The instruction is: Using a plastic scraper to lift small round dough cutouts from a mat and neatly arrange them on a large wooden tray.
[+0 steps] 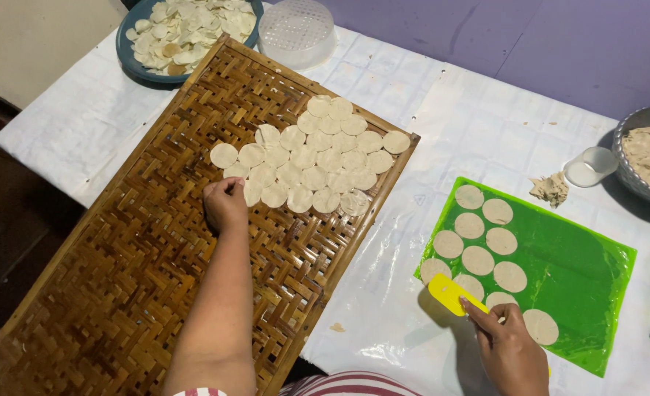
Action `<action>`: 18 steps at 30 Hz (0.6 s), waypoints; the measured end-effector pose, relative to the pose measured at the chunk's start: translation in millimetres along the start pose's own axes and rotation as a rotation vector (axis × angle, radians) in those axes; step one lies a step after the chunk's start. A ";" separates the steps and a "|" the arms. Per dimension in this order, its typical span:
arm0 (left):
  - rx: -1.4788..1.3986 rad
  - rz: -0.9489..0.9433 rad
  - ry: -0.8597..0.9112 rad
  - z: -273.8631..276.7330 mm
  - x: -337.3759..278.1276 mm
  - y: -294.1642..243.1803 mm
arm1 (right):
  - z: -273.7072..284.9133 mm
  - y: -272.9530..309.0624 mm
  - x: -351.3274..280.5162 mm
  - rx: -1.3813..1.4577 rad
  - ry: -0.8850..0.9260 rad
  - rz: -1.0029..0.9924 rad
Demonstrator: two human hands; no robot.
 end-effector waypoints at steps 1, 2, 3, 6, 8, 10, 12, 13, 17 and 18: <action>-0.002 -0.004 0.002 -0.4 1.1 0.5 | -0.1 -0.2 -0.2 0.002 -0.002 -0.003; 0.014 0.003 0.003 -0.6 1.9 1.4 | -0.6 -1.3 -0.1 0.010 0.007 -0.018; 0.027 0.009 0.008 -2.3 1.7 1.9 | -0.9 -3.7 -1.1 0.018 0.016 -0.037; 0.037 -0.039 -0.059 3.7 3.4 11.6 | -1.1 -14.0 -1.2 0.031 0.000 -0.032; -0.004 -0.092 -0.085 4.1 -5.8 -8.8 | 3.9 -25.4 2.2 0.035 -0.018 -0.078; -0.044 -0.146 -0.108 9.8 -21.8 -41.7 | 5.1 -43.6 8.4 0.040 -0.034 -0.127; -0.136 -0.230 -0.047 18.2 -44.7 -87.5 | 6.6 -73.4 19.3 0.057 -0.097 -0.266; -0.144 -0.238 -0.035 11.9 -62.6 -102.9 | 6.7 -81.8 24.9 0.057 -0.100 -0.282; -0.365 -0.402 0.306 -18.3 -149.8 -172.7 | 17.5 -112.1 33.9 -0.042 -0.228 -0.456; -0.468 -0.380 0.460 -26.8 -177.1 -188.0 | 21.4 -115.5 34.5 -0.099 -0.258 -0.475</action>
Point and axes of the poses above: each hand's wrist, its own x-axis towards the middle knuckle, its own z-axis out of the back of the hand, y = z × x, the point moved 6 cm from there along x, towards the middle knuckle, and after that the axes turned 15 degrees about -z, right-handed, at the moved point
